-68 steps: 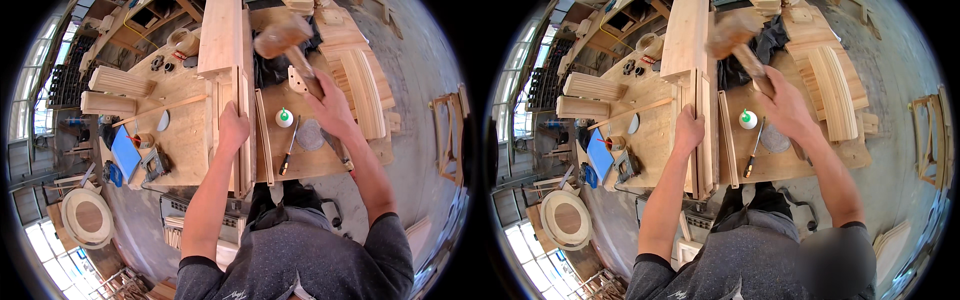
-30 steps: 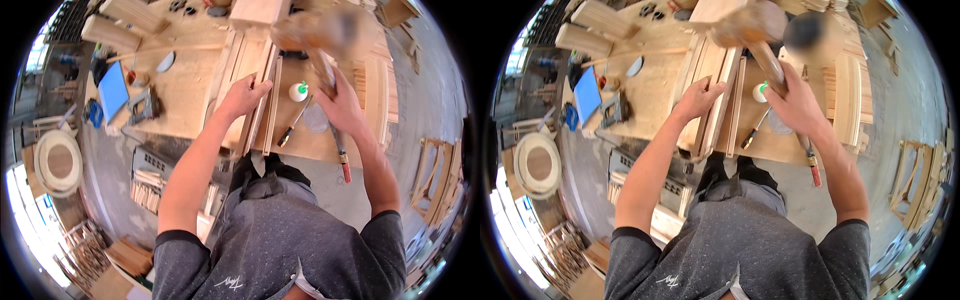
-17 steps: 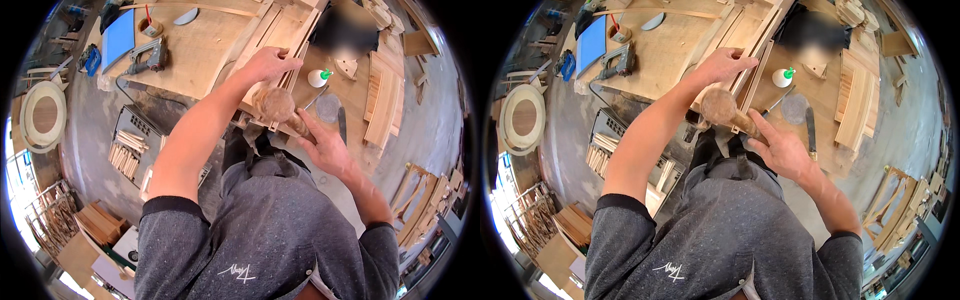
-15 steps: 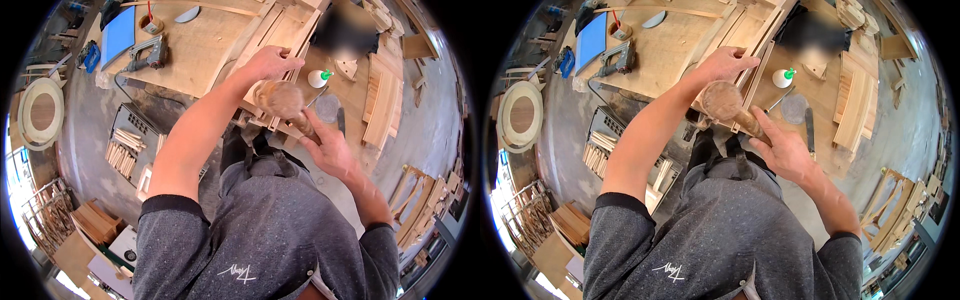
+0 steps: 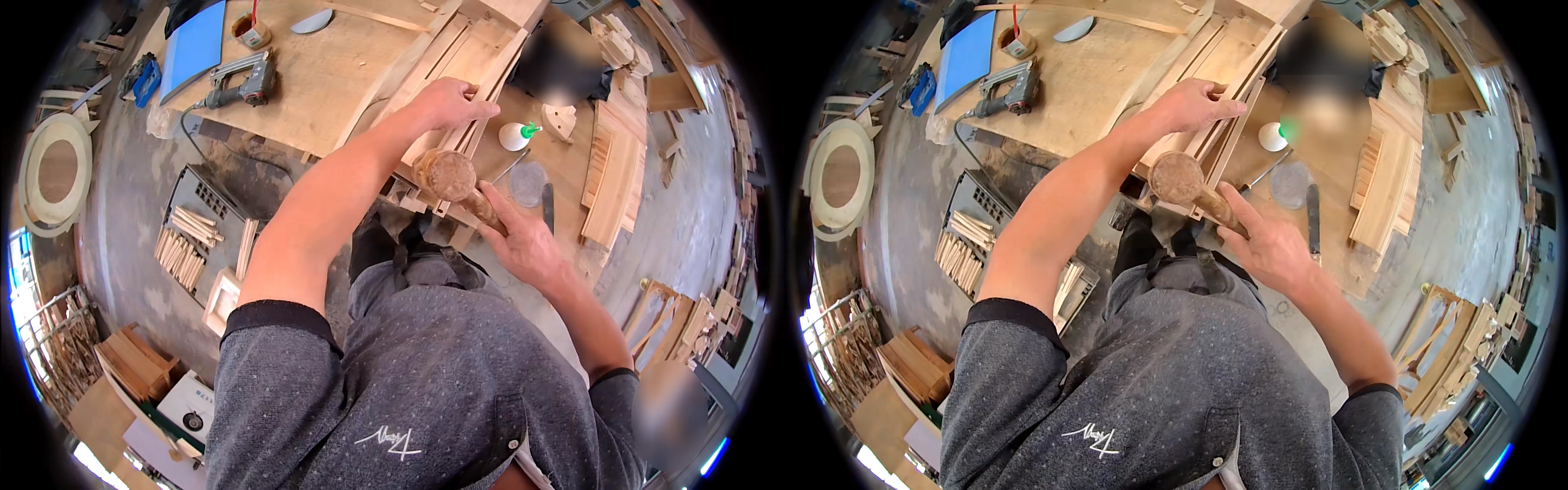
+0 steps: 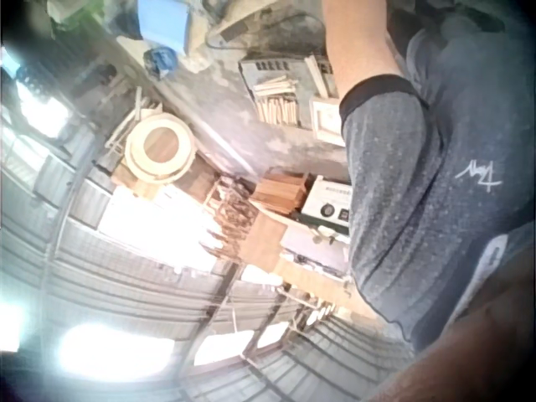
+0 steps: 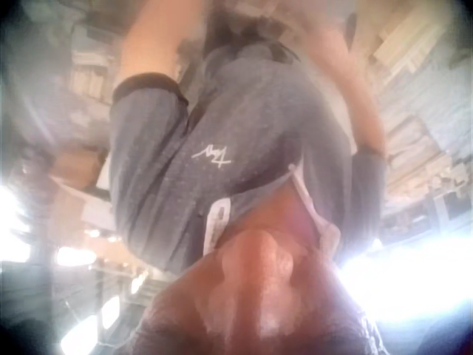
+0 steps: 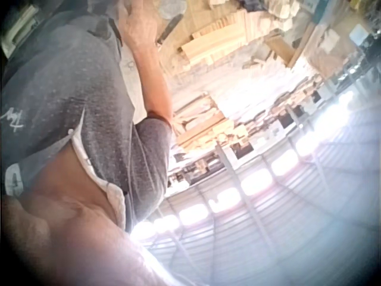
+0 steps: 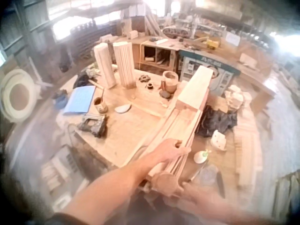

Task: The person applies glue to wooden strips and grooves using a brush and a squeeze bottle, then inserts the strips into a larger wooden assembly. They use a mallet to tap the pieces into place and wipe excess glue with a cloth. The process is repeated for multiple components on a workbench in a workshop.

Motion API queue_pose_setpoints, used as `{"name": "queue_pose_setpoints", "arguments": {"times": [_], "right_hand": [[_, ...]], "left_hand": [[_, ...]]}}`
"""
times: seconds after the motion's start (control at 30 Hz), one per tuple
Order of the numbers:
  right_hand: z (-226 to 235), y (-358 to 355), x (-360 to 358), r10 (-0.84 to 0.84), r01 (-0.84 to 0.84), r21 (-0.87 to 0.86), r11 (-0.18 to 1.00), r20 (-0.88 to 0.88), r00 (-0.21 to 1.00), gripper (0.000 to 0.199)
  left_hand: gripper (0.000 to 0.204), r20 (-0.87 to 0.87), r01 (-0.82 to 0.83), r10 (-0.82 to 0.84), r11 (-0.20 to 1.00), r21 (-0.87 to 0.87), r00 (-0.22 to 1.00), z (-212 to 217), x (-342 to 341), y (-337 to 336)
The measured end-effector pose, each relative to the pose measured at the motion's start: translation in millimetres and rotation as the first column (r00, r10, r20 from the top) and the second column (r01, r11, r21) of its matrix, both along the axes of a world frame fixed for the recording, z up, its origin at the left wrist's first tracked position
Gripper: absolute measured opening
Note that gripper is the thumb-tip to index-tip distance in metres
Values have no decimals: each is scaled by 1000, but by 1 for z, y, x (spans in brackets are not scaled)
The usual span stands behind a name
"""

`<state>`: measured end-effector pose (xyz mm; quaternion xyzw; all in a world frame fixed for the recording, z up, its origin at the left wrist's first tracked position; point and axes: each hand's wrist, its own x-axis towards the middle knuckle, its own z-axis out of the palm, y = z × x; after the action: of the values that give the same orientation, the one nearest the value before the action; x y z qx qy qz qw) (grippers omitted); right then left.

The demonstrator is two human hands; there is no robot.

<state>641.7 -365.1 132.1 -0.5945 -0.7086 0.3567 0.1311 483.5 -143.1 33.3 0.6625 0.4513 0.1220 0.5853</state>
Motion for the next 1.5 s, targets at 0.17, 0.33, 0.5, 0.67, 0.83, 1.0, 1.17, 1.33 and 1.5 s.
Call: {"name": "queue_pose_setpoints", "arguments": {"times": [0.17, 0.33, 0.5, 0.67, 0.83, 1.0, 1.17, 1.33, 1.5], "right_hand": [[7, -5, -3, -23, 33, 146, 989, -74, 997, 61], [-6, 0, 5, -14, 15, -56, 998, 4, 1000, 60], [37, 17, 33, -324, 303, -185, 935, -93, 942, 52], [23, 92, 87, -448, 509, 320, 799, -248, 859, 50], [14, 166, 85, -471, 542, 416, 730, -268, 840, 55], [0, 193, 104, -443, 419, 200, 886, 91, 892, 58], [-8, 189, 104, -467, 456, 233, 859, -7, 884, 58], [2, 193, 108, -423, 413, 230, 881, -4, 906, 59], [-23, 199, 124, -382, 348, 280, 895, 79, 921, 58]], "left_hand": [[86, 111, -8, 6, 1000, 18, 994, -14, -3, 1], [68, -93, 6, 13, 979, 205, 996, -13, 10, 3], [73, 4, 11, -11, 998, 65, 1000, -16, 11, 7], [44, -359, 30, 120, 923, 385, 926, 16, 68, -11], [36, -464, 111, 125, 887, 449, 877, 9, 65, -13], [34, -459, 106, 126, 888, 447, 879, 8, 66, -16], [30, -450, 101, 147, 870, 483, 881, 0, 65, -15], [28, -469, 113, 144, 871, 478, 872, 4, 65, -15], [28, -466, 133, 129, 863, 488, 875, -1, 66, -18]]}}
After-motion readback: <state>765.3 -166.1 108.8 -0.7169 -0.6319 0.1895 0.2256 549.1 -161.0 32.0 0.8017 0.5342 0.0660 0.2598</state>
